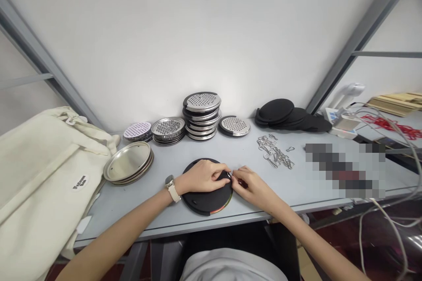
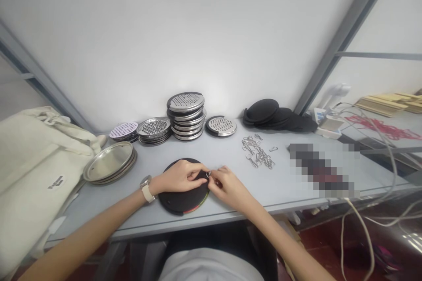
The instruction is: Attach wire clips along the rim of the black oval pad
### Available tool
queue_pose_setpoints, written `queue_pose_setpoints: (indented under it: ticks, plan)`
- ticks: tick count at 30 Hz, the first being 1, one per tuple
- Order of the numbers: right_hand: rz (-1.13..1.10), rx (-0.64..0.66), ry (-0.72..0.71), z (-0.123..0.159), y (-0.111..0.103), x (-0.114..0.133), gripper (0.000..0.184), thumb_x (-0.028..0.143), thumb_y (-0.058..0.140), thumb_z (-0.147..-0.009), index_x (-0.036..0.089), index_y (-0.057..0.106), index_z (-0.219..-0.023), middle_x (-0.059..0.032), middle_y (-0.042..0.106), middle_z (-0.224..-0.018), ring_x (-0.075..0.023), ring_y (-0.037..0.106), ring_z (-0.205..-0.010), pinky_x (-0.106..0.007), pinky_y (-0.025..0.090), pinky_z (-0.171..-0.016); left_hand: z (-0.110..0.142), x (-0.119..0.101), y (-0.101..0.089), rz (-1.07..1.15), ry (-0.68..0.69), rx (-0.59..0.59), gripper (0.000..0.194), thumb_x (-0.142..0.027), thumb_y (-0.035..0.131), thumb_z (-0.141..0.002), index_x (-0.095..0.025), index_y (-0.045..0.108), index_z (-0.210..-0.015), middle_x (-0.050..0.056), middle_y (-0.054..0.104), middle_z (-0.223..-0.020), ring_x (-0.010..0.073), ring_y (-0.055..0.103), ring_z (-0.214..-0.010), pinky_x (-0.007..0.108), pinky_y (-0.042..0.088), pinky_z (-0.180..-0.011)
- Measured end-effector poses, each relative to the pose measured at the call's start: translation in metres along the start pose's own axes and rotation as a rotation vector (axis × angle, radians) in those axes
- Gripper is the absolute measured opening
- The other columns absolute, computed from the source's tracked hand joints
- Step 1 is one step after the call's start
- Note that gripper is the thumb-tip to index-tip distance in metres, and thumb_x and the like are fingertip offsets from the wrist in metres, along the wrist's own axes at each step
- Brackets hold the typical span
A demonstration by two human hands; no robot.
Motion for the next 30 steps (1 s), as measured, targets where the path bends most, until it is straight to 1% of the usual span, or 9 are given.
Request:
queue_pose_setpoints:
  ticks: [6,10,13,17,22,27,30]
  plan:
    - [-0.011,-0.008,0.016,-0.001,0.001,0.001,0.026,0.015,0.043,-0.088,0.021,0.039,-0.063,0.0023,0.045,-0.059,-0.0151,0.047,-0.06,-0.027,0.036,-0.061,0.0,0.001,0.001,0.01,0.006,0.009,0.02,-0.029,0.057,-0.088,-0.019,0.063,-0.105,-0.007,0.047,-0.058,0.0075,0.044,-0.053,0.019,0.034,-0.058]
    - [-0.023,-0.007,0.036,-0.001,0.001,0.0,0.025,0.014,0.043,-0.086,0.021,0.038,-0.062,0.0022,0.046,-0.059,-0.0148,0.047,-0.06,-0.026,0.036,-0.06,0.001,0.001,0.001,0.013,0.006,0.015,0.022,-0.031,0.057,-0.088,-0.018,0.062,-0.105,-0.007,0.047,-0.058,0.0076,0.045,-0.053,0.02,0.034,-0.059]
    - [-0.043,-0.007,0.059,0.0,0.001,-0.001,0.027,0.014,0.042,-0.084,0.021,0.035,-0.06,0.0031,0.043,-0.057,-0.0141,0.045,-0.059,-0.026,0.035,-0.059,0.001,0.001,0.001,0.013,0.016,0.02,0.021,-0.03,0.056,-0.089,-0.019,0.062,-0.105,-0.007,0.046,-0.058,0.0075,0.044,-0.053,0.02,0.033,-0.058]
    - [-0.059,-0.011,0.078,0.001,-0.001,0.0,0.03,0.018,0.041,-0.087,0.022,0.031,-0.06,0.0035,0.041,-0.057,-0.014,0.045,-0.059,-0.026,0.036,-0.059,0.0,0.0,0.001,-0.014,0.03,0.018,0.018,-0.026,0.052,-0.09,-0.021,0.063,-0.104,-0.007,0.045,-0.057,0.0077,0.043,-0.052,0.02,0.032,-0.057]
    - [-0.021,-0.036,0.05,-0.001,0.003,0.0,0.028,0.021,0.036,-0.094,0.022,0.037,-0.066,0.0018,0.045,-0.06,-0.0159,0.046,-0.062,-0.027,0.036,-0.06,0.0,-0.002,0.0,-0.04,-0.011,-0.005,0.018,-0.028,0.054,-0.087,-0.02,0.057,-0.103,-0.007,0.047,-0.058,0.0086,0.046,-0.053,0.02,0.032,-0.057]
    - [0.093,-0.066,0.011,-0.004,0.009,-0.001,0.024,0.019,0.035,-0.095,0.02,0.048,-0.075,-0.0021,0.053,-0.066,-0.0187,0.049,-0.065,-0.03,0.038,-0.065,0.0,-0.004,-0.001,-0.053,-0.053,-0.018,0.02,-0.028,0.058,-0.084,-0.02,0.054,-0.102,-0.008,0.047,-0.06,0.0091,0.046,-0.052,0.02,0.032,-0.055]
    - [0.091,-0.043,0.003,-0.005,0.009,-0.002,0.027,0.019,0.035,-0.095,0.02,0.049,-0.072,-0.0021,0.053,-0.064,-0.0184,0.049,-0.064,-0.03,0.038,-0.064,0.0,-0.004,-0.001,-0.055,-0.046,-0.019,0.021,-0.028,0.058,-0.085,-0.02,0.054,-0.103,-0.008,0.048,-0.06,0.0094,0.047,-0.053,0.02,0.033,-0.057]
Point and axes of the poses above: each hand's wrist, its own z-axis away from the middle knuckle, its own y-axis out of the palm, x = y × z, the point moved 1 cm from there along -z, towards the middle knuckle
